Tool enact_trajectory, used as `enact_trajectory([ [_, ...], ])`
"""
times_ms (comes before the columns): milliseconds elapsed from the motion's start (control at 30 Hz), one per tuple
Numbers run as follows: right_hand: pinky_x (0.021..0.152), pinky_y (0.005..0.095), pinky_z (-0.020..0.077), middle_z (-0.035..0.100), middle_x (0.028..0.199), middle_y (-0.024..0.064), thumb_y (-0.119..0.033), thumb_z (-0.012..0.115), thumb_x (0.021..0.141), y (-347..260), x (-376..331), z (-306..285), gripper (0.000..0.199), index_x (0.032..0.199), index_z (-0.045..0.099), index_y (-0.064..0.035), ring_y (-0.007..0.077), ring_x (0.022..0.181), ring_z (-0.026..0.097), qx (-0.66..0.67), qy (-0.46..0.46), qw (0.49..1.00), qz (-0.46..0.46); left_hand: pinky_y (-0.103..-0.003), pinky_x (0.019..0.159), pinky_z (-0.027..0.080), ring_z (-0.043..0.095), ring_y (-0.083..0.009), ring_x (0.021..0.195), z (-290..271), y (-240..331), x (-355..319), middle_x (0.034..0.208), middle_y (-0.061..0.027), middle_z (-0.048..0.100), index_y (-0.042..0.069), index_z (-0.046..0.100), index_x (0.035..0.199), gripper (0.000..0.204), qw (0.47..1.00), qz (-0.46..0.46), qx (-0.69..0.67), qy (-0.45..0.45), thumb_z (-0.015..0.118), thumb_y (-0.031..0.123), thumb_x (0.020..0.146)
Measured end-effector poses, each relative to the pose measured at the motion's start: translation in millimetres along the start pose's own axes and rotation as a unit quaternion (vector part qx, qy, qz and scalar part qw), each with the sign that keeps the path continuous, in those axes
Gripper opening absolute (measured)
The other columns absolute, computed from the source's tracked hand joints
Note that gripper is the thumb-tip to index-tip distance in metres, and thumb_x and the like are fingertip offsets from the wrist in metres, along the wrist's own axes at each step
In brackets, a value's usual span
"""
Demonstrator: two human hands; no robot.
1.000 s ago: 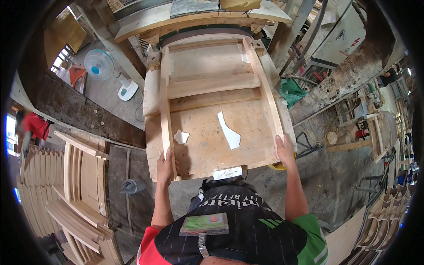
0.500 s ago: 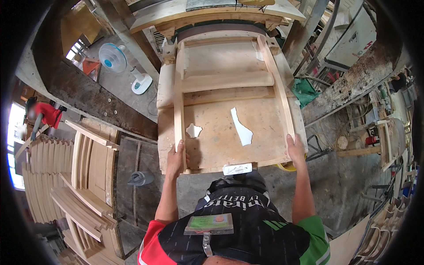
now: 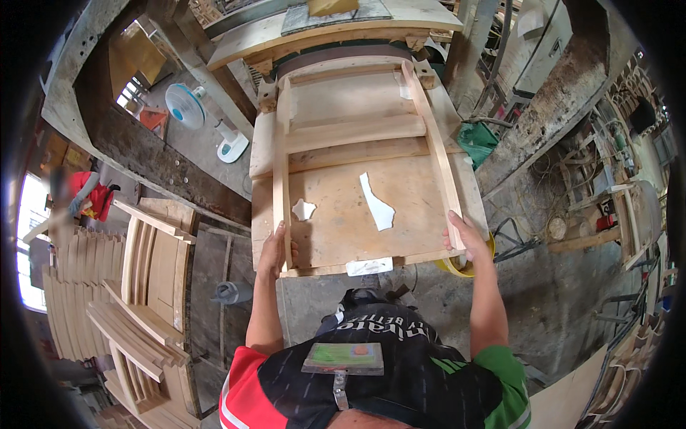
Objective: The person repeatedly picks up a wooden chair frame and a curved backrest, places the backrest onto the frame, and sets the assembled chair down. The cycle repeats with multiple chair frames and backrests in a workshop setting.
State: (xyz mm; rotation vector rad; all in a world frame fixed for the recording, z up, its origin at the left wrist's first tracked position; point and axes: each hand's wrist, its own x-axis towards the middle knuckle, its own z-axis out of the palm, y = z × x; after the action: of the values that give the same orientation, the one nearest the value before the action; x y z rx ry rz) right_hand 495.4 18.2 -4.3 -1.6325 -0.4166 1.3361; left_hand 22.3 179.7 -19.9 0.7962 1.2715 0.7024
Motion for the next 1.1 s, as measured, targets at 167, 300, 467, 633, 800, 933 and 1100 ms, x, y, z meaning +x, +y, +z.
enact_trajectory([
  [167, 0.052, 0.0325, 0.0537, 0.064, 0.082, 0.0080, -0.043, 0.073, 0.095, 23.9, 8.3, -8.6, 0.046, 0.120, 0.056, -0.0088, 0.0174, 0.062, 0.064, 0.134, -0.043, 0.990, -0.022, -0.029, 0.050, 0.055, 0.065, -0.0161, 0.058, 1.0, 2.1, -4.2, 0.075, -0.0041, 0.065, 0.011, 0.062, 0.111, 0.050, 0.990, -0.027, -0.102, -0.093, 0.053, 0.059, 0.103],
  [300, 0.050, 0.0317, 0.0512, 0.063, 0.077, 0.0055, -0.041, 0.074, 0.094, 31.6, 11.3, -8.6, 0.042, 0.116, 0.057, -0.0098, 0.0157, 0.058, 0.062, 0.166, -0.063, 0.984, -0.019, -0.028, 0.045, 0.048, 0.057, -0.0153, 0.050, -3.2, -5.4, -9.2, 0.069, -0.0026, 0.059, 0.009, 0.063, 0.111, 0.051, 0.984, -0.040, -0.148, -0.094, 0.051, 0.058, 0.104],
  [467, 0.046, 0.0312, 0.0464, 0.061, 0.074, 0.0034, -0.041, 0.070, 0.095, 26.7, 12.2, -14.3, 0.040, 0.116, 0.060, -0.0081, 0.0143, 0.053, 0.058, 0.198, -0.111, 0.974, 0.020, -0.027, 0.041, 0.040, 0.052, -0.0145, 0.045, 8.3, -2.3, -9.0, 0.065, -0.0014, 0.055, 0.011, 0.062, 0.106, 0.049, 0.987, -0.047, -0.144, -0.053, 0.052, 0.058, 0.103],
  [633, 0.043, 0.0294, 0.0396, 0.059, 0.070, 0.0021, -0.045, 0.068, 0.096, 23.8, 13.9, -13.9, 0.046, 0.116, 0.061, -0.0047, 0.0127, 0.049, 0.052, 0.213, -0.108, 0.970, 0.036, -0.029, 0.038, 0.046, 0.054, -0.0148, 0.043, 10.3, 4.0, -3.1, 0.063, -0.0008, 0.054, 0.009, 0.061, 0.108, 0.048, 0.984, -0.061, -0.148, -0.077, 0.048, 0.056, 0.105],
  [800, 0.043, 0.0292, 0.0392, 0.057, 0.068, 0.0015, -0.048, 0.067, 0.096, 24.9, 19.2, -11.0, 0.048, 0.114, 0.062, -0.0034, 0.0125, 0.048, 0.051, 0.213, -0.084, 0.972, 0.062, -0.031, 0.039, 0.047, 0.055, -0.0157, 0.045, 3.9, 5.4, -0.7, 0.063, -0.0013, 0.054, 0.010, 0.060, 0.107, 0.048, 0.988, -0.063, -0.120, -0.075, 0.047, 0.057, 0.105],
  [933, 0.044, 0.0283, 0.0404, 0.058, 0.068, 0.0019, -0.049, 0.066, 0.097, 16.5, 21.3, -9.8, 0.048, 0.111, 0.063, -0.0032, 0.0124, 0.049, 0.052, 0.198, -0.096, 0.974, 0.058, -0.032, 0.039, 0.044, 0.052, -0.0167, 0.045, 1.6, 6.1, 3.8, 0.065, -0.0021, 0.053, 0.012, 0.061, 0.105, 0.049, 0.989, -0.073, -0.106, -0.074, 0.045, 0.058, 0.105],
  [1100, 0.045, 0.0265, 0.0422, 0.059, 0.071, 0.0018, -0.048, 0.067, 0.097, 13.6, 27.6, -12.5, 0.045, 0.106, 0.064, -0.0040, 0.0119, 0.051, 0.054, 0.228, -0.088, 0.966, 0.082, -0.032, 0.042, 0.044, 0.052, -0.0172, 0.047, 2.3, 10.8, 3.4, 0.065, -0.0023, 0.053, 0.013, 0.060, 0.106, 0.047, 0.988, -0.099, -0.098, -0.071, 0.046, 0.058, 0.105],
])
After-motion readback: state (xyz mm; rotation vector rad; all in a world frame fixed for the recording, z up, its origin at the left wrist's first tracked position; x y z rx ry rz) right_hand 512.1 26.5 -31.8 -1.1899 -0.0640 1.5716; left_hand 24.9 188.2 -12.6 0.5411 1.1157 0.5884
